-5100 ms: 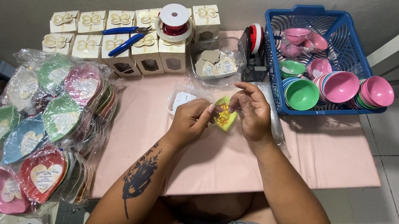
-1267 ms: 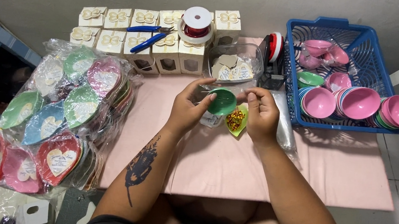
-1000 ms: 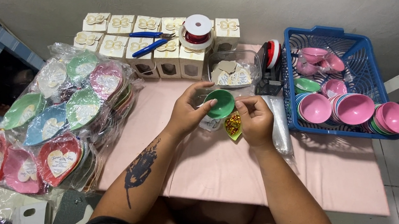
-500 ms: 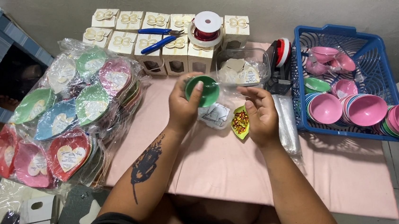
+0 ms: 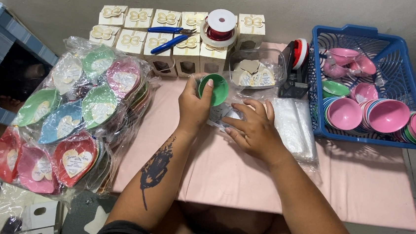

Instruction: The person places a paper favor and a small packet into a green plastic bowl, then seals it with a plastic bag and uses a twist tie to secure the top.

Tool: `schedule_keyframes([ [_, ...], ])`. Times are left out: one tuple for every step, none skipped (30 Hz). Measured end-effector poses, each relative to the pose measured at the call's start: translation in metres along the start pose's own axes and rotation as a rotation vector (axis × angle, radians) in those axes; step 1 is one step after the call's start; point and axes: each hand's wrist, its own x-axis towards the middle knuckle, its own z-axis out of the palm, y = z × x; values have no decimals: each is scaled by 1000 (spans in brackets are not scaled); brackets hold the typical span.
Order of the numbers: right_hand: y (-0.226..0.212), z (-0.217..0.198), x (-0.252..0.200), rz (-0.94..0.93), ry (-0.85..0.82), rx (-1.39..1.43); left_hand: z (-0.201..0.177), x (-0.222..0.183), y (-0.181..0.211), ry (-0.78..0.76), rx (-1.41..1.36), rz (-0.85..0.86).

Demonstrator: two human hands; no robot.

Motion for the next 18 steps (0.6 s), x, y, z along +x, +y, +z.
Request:
schedule_keyframes([
  [-2,0,0,10,-20,-6,0,-1,1,-1,7,-4],
  [-2,1,0,10,-21,-7,0,-2,4,0,6,-5],
  [-3,3,0,12,-27,-19,0,-4,7,-8,9,-2],
  [-4,4,1,15,-33,-32,0,-6,10,-17,12,2],
  [-4,5,1,14,-33,-33,0,-6,10,-16,11,2],
  [-4,6,1,23,-51,-39,0,-6,11,-20,10,0],
  [-5,7,2,32,-69,-46,0,-7,11,-25,9,-2],
  [-4,9,1,32,-70,-45,0,-6,9,-24,9,-4],
  [-3,10,1,37,-72,-38,1,-6,8,-22,13,-5],
  [-2,12,0,41,-72,-32,1,-5,6,-19,16,-4],
  [-1,12,0,41,-73,-31,1,-6,5,-19,16,-4],
  [-1,12,0,40,-64,-8,2,-5,4,-20,21,-5],
  [0,13,0,38,-55,15,2,-5,3,-21,26,-5],
  [3,14,0,39,-56,16,2,-6,4,-22,27,-6],
  [5,16,-1,33,-32,36,2,-6,4,-23,29,-4],
  [7,18,-1,27,-8,56,2,-6,5,-24,29,-2],
  [7,17,-1,28,-8,56,2,-7,6,-24,30,-3],
  [7,16,0,40,7,107,1,-7,7,-29,26,-4],
])
